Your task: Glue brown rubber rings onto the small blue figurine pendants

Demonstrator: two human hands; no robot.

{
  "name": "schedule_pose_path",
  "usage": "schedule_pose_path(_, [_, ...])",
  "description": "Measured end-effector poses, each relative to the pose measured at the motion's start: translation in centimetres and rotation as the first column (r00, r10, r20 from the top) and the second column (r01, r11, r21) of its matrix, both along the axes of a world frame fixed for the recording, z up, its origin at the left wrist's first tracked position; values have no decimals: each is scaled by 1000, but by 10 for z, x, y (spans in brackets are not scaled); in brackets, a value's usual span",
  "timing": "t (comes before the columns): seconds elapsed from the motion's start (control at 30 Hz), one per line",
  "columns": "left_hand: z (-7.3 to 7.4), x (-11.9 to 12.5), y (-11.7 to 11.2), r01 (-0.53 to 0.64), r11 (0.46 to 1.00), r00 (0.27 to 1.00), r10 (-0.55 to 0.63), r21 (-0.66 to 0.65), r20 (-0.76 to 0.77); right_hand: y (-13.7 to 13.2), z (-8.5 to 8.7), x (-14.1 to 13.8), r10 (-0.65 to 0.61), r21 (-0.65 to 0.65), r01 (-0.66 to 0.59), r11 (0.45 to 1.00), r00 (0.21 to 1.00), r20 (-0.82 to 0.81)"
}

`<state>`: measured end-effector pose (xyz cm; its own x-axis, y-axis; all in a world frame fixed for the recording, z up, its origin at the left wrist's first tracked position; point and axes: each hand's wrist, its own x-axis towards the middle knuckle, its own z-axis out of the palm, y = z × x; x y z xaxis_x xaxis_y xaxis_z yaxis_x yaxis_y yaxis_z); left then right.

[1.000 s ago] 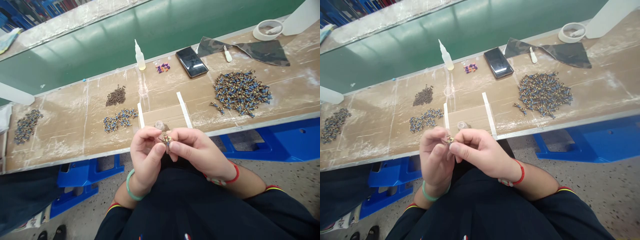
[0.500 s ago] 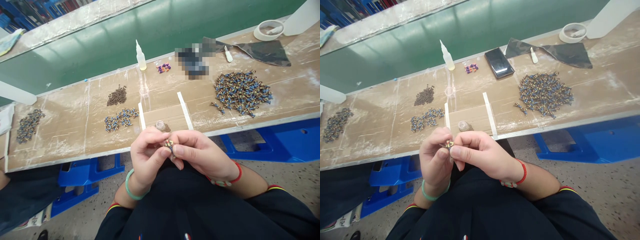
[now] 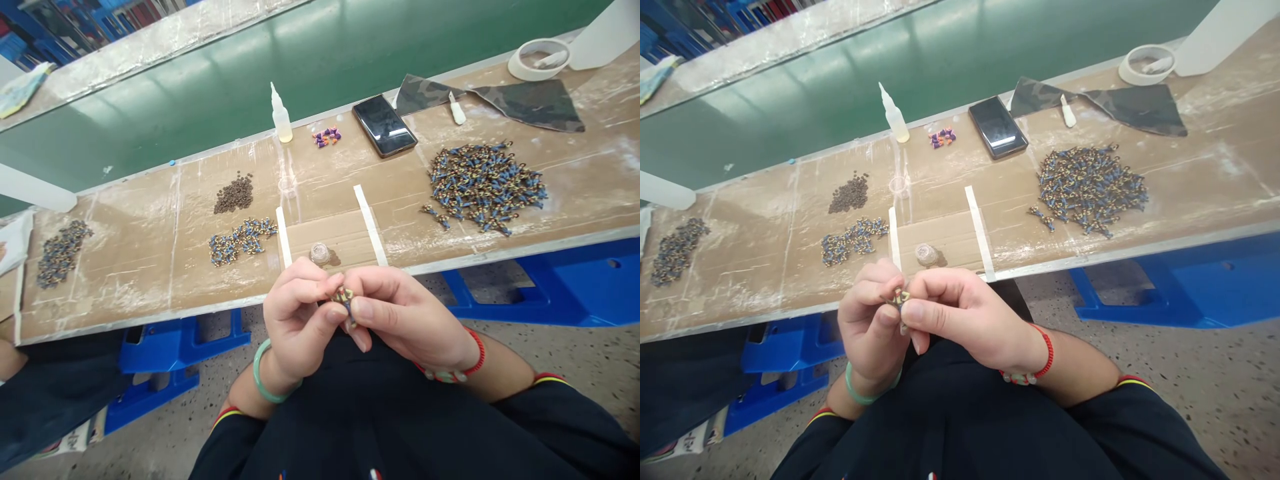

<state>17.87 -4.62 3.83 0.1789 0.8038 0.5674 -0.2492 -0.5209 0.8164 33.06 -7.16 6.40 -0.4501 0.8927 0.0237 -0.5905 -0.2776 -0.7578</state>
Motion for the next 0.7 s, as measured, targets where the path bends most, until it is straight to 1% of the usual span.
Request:
schedule_pose_path(0.2, [-2,2,-2,10,1000,1000,-9,-22,15,-2,1,1,21,-12,-21,1000,999,-40])
schedule_pose_path(0.4, [2,3,-3,21,1000,1000,-21,15,-5,-4,-2,5,49,-1,-49,999,996,-69])
schedule_pose_path(0.47, [5,3,-2,21,1000,1000,-21,-15,-23,-2,-4,8,49,27,-48,998,998,-40])
schedule_pose_path(0.57, [7,2,4,87,995,992,-92,-55,-90,1,-8,12,30,85,-33,996,999,38])
schedule_pose_path(0.63, [5,3,8,134,990,983,-140,-53,-121,2,-12,16,1,90,-8,996,997,71])
schedule_pose_path(0.7, [0,5,13,130,989,980,-140,-77,-141,0,-18,24,-52,89,40,995,989,138])
